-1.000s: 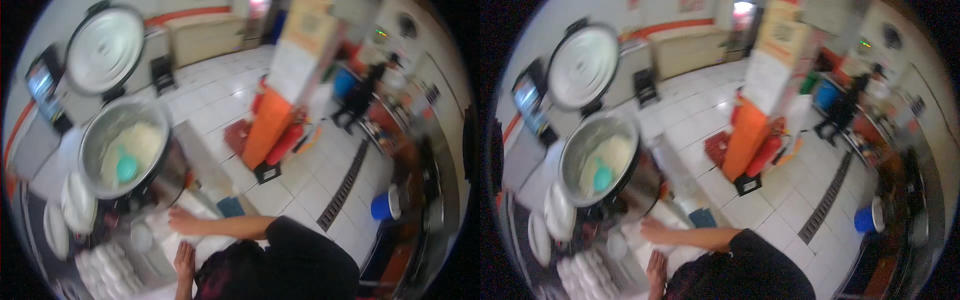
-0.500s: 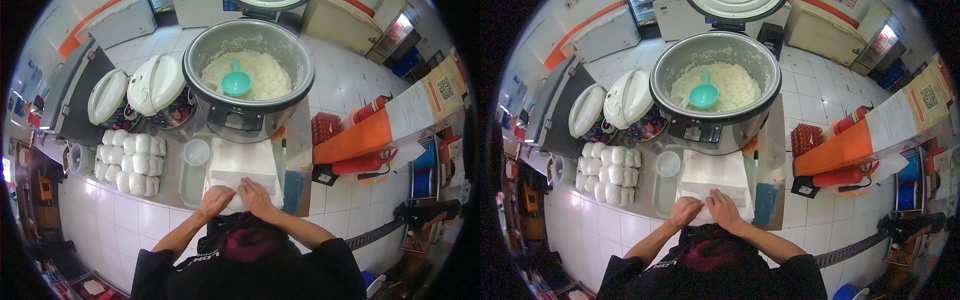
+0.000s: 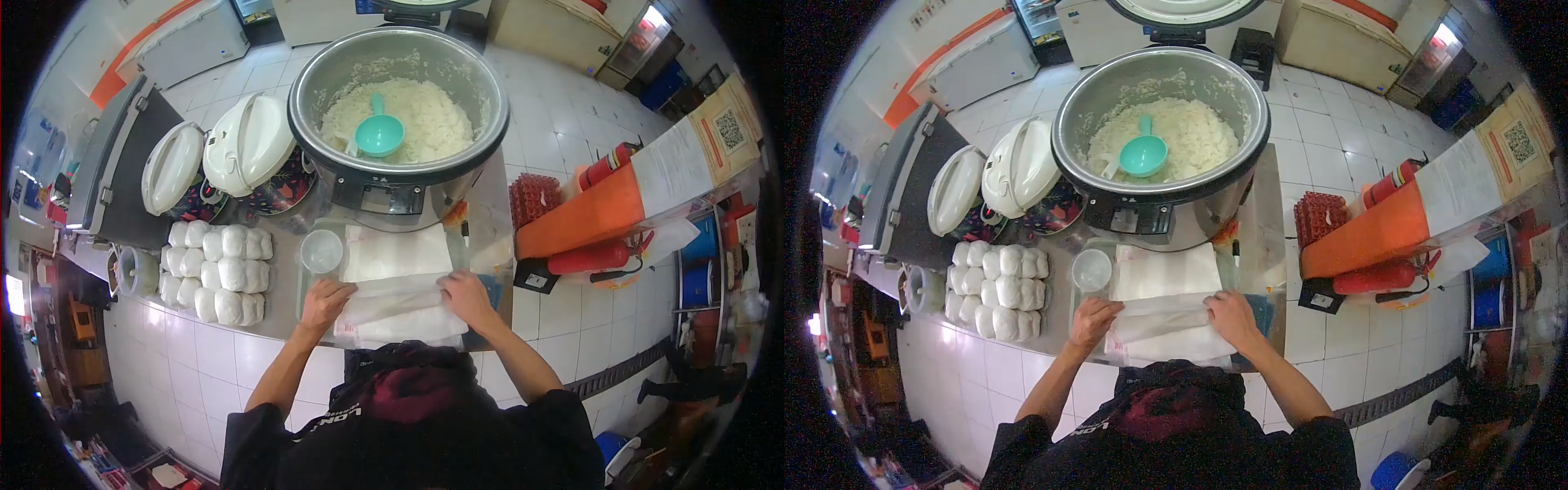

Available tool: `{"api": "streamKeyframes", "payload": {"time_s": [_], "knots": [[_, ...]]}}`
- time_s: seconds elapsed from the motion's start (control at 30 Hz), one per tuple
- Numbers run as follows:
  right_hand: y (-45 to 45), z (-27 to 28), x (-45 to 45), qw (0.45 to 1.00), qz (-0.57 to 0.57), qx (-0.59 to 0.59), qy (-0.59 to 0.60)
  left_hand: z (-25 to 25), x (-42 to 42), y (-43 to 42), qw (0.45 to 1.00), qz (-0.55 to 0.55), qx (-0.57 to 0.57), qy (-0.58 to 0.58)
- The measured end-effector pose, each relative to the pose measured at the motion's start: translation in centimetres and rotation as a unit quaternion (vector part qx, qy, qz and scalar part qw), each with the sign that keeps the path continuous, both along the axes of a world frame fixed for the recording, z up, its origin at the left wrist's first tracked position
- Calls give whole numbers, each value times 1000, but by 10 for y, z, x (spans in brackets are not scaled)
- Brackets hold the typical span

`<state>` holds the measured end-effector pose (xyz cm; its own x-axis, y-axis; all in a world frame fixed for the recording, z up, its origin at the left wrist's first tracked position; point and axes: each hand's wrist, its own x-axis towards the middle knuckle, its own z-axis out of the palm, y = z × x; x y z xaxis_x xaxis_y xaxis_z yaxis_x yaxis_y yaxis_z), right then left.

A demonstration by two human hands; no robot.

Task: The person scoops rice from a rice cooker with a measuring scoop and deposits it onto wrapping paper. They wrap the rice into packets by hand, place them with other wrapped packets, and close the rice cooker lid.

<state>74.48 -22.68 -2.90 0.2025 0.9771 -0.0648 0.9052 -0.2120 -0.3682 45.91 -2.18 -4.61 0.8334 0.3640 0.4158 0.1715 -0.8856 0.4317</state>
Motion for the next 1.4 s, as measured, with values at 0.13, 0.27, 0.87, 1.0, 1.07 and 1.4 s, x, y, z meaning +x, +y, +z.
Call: {"api": "streamKeyframes", "payload": {"time_s": [0.13,0.27,0.87,1.0,1.07,1.4], "knots": [[21,18,-7,990,13,131,54,5,7,-14,996,80,-31,-39],[61,14,-24,981,92,171,-18,9,15,-33,977,188,2,-96],[34,-13,-73,967,161,170,-104,-49,24,-74,990,-126,-45,-45],[20,-28,-72,961,172,214,-28,0,37,-64,993,-85,-7,-75],[1,-33,-54,952,189,238,-24,-26,25,-53,995,-93,8,-28],[45,-39,-20,983,-109,-49,141,-11,46,-10,908,95,-309,268]]}}
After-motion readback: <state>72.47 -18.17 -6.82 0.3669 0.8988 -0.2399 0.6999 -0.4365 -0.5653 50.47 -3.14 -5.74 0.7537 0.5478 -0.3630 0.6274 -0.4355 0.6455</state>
